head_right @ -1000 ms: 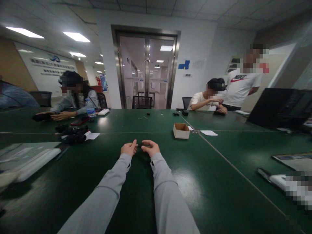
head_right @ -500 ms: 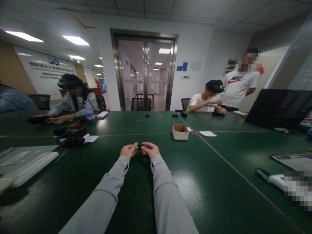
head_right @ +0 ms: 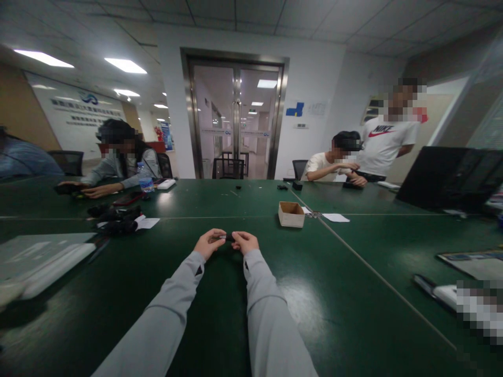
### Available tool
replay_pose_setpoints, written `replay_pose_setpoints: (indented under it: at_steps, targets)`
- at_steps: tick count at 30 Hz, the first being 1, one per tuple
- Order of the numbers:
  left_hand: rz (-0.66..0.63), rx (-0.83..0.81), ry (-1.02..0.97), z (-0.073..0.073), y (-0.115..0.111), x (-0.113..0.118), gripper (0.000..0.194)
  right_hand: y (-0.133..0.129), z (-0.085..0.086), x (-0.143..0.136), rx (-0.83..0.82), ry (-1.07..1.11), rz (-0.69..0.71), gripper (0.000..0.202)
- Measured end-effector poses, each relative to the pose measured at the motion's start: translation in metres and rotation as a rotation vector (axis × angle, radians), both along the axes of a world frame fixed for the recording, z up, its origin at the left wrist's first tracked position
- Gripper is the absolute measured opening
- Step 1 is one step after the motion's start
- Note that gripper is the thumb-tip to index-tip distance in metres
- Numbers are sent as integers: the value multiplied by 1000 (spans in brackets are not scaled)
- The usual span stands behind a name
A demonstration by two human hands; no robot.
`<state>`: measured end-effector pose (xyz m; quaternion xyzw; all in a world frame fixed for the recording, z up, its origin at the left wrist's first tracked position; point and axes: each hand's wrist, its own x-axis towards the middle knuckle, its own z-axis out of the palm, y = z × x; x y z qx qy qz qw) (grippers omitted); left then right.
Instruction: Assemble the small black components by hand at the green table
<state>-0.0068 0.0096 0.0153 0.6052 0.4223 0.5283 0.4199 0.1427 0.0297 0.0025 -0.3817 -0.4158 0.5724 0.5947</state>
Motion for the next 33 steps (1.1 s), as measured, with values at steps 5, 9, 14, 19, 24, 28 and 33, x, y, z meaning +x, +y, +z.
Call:
replay_pose_setpoints:
  at_steps: [5, 9, 14, 19, 24, 28, 33]
  targets:
    - [154, -173, -26, 4, -4, 5, 39, -2, 2, 0, 5, 18, 11, 29]
    - [243, -229, 170, 6, -7, 6, 43, -1, 0, 0, -5, 2, 10, 30]
    - [217, -106, 209, 4, -5, 5, 29, 0, -2, 0, 24, -11, 13, 32]
    - [198, -190, 91, 2, -3, 6, 33, -3, 1, 1, 12, -17, 15, 30]
    - [205, -150, 164, 0, -2, 4, 36, -3, 2, 0, 3, -49, 7, 29]
    - [174, -170, 66, 2, -3, 4, 25, -3, 1, -1, 5, -39, -4, 29]
    - [215, -156, 24, 4, -4, 6, 28, -3, 1, -1, 8, -33, 22, 31]
